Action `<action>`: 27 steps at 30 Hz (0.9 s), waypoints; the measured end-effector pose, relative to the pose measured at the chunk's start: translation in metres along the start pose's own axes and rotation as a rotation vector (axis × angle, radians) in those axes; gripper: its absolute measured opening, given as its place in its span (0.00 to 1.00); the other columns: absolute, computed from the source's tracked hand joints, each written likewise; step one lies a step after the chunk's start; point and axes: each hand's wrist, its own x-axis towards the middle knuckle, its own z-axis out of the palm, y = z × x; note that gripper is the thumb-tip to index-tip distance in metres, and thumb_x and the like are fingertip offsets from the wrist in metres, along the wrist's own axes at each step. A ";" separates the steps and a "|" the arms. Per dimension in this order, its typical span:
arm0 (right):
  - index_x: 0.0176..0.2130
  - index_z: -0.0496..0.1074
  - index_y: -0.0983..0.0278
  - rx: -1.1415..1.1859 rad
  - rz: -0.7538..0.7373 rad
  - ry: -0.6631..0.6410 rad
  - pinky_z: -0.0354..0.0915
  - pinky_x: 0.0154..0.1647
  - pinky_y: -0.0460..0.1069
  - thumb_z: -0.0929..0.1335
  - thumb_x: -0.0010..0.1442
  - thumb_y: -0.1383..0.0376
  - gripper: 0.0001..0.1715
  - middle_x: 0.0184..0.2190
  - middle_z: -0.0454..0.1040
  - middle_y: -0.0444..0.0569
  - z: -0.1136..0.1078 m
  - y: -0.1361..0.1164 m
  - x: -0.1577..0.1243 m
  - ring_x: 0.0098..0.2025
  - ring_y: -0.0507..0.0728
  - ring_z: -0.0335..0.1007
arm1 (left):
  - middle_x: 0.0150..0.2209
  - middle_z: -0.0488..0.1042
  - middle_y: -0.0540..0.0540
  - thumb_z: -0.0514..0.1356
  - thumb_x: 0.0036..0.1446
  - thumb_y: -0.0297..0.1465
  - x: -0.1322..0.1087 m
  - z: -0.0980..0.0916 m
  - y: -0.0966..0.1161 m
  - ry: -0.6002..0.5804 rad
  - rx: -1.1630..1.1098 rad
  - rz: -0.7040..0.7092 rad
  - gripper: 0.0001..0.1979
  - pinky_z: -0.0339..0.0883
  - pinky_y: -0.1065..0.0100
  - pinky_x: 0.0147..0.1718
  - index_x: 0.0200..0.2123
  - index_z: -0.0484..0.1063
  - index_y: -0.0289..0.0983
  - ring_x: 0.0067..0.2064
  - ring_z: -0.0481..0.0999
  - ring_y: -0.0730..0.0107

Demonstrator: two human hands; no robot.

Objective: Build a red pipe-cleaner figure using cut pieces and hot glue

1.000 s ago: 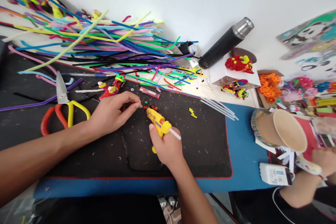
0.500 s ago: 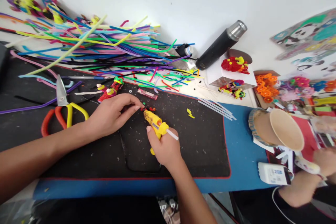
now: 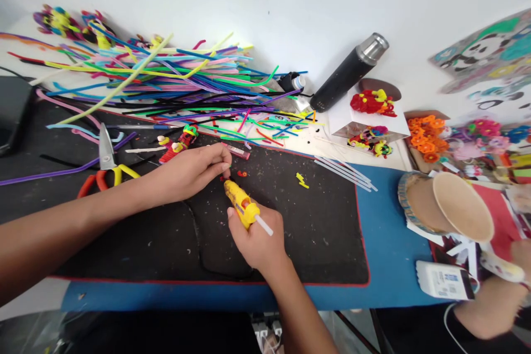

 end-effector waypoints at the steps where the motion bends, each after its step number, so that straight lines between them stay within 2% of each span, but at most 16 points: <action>1: 0.30 0.74 0.59 0.002 -0.003 0.000 0.58 0.28 0.49 0.64 0.71 0.57 0.20 0.19 0.72 0.44 0.000 0.000 0.000 0.22 0.56 0.69 | 0.37 0.81 0.48 0.50 0.71 0.30 0.001 0.000 0.000 -0.004 -0.007 -0.001 0.06 0.70 0.62 0.42 0.40 0.65 0.42 0.41 0.80 0.62; 11: 0.30 0.75 0.60 -0.021 -0.024 -0.001 0.58 0.29 0.49 0.63 0.71 0.57 0.21 0.19 0.72 0.45 0.000 -0.001 0.002 0.23 0.56 0.70 | 0.36 0.82 0.50 0.50 0.69 0.28 0.008 -0.002 -0.008 -0.072 0.044 0.006 0.06 0.69 0.64 0.40 0.40 0.65 0.43 0.37 0.80 0.64; 27: 0.28 0.73 0.59 -0.024 -0.009 -0.025 0.56 0.28 0.49 0.63 0.72 0.56 0.22 0.19 0.71 0.44 -0.002 -0.002 -0.002 0.22 0.56 0.68 | 0.35 0.81 0.50 0.50 0.67 0.27 0.014 -0.002 -0.013 -0.083 0.063 0.107 0.06 0.67 0.64 0.40 0.38 0.65 0.42 0.39 0.80 0.63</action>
